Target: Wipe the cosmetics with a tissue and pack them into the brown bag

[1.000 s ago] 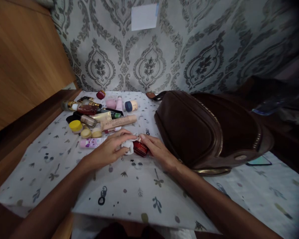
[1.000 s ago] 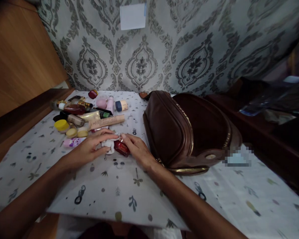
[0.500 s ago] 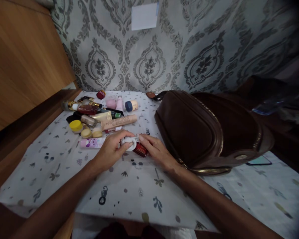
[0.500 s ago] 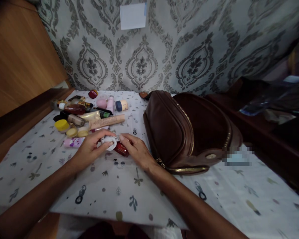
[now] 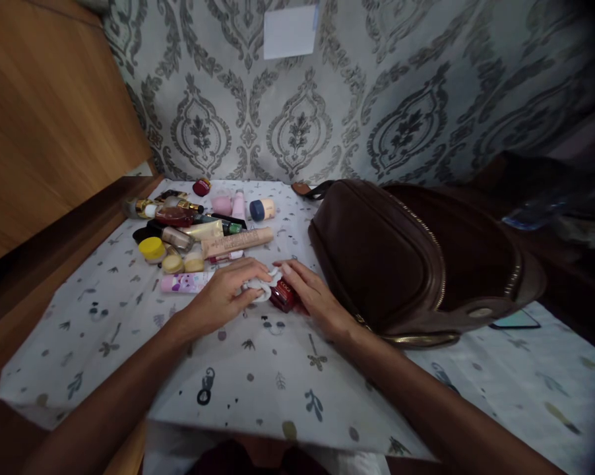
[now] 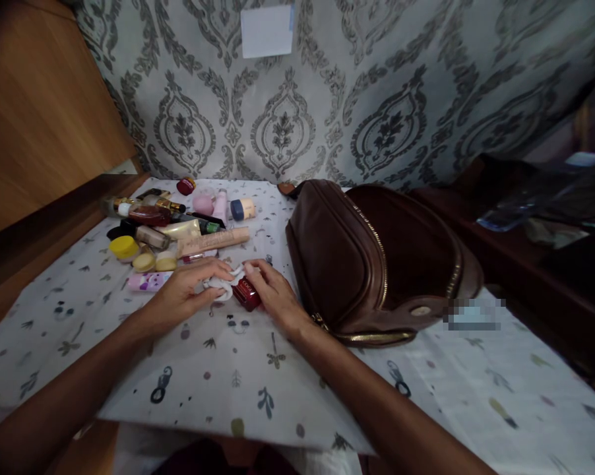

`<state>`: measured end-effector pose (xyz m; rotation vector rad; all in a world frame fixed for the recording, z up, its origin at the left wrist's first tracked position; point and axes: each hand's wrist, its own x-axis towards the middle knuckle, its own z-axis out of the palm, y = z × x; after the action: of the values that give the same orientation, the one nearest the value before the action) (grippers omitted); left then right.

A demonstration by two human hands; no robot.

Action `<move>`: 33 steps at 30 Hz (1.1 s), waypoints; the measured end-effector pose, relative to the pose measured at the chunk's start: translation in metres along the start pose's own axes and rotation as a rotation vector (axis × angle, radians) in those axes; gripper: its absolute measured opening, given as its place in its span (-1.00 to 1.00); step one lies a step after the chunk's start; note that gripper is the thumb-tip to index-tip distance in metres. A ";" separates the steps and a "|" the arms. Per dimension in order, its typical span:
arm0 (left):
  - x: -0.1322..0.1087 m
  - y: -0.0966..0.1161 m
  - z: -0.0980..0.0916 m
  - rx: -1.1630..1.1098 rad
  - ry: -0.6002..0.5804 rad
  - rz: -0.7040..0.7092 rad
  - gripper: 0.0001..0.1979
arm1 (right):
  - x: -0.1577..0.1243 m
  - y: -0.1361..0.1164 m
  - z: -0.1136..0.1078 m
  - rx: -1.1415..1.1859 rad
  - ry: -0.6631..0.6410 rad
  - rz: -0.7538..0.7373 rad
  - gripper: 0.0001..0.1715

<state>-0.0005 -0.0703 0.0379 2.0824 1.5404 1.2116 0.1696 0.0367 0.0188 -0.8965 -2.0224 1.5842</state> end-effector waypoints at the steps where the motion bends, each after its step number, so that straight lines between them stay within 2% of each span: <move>1: 0.000 -0.001 0.001 0.004 0.016 -0.022 -0.85 | 0.000 0.000 0.000 0.006 -0.004 0.006 -0.43; 8: 0.001 -0.002 0.002 0.069 0.057 -0.177 -0.83 | -0.001 0.000 0.001 0.157 -0.014 0.079 -0.39; 12: 0.000 -0.003 0.004 0.083 0.071 -0.188 -0.83 | -0.001 -0.003 0.001 0.174 0.001 0.083 -0.43; 20: -0.003 -0.004 0.009 0.125 0.100 0.030 -0.81 | 0.000 -0.001 0.000 0.119 0.014 0.016 -0.50; 27: -0.005 -0.003 0.010 0.247 0.038 0.254 -0.78 | 0.000 0.000 0.000 0.109 0.013 0.013 -0.51; 30: -0.006 -0.003 0.010 0.293 0.017 0.299 -0.77 | 0.001 0.002 0.000 0.101 0.012 0.005 -0.50; 33: -0.007 -0.004 0.011 0.316 0.042 0.292 -0.79 | 0.001 0.002 0.000 0.105 0.020 0.006 -0.51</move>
<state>0.0050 -0.0720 0.0256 2.5755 1.5717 1.1723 0.1693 0.0381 0.0165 -0.8768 -1.9050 1.6614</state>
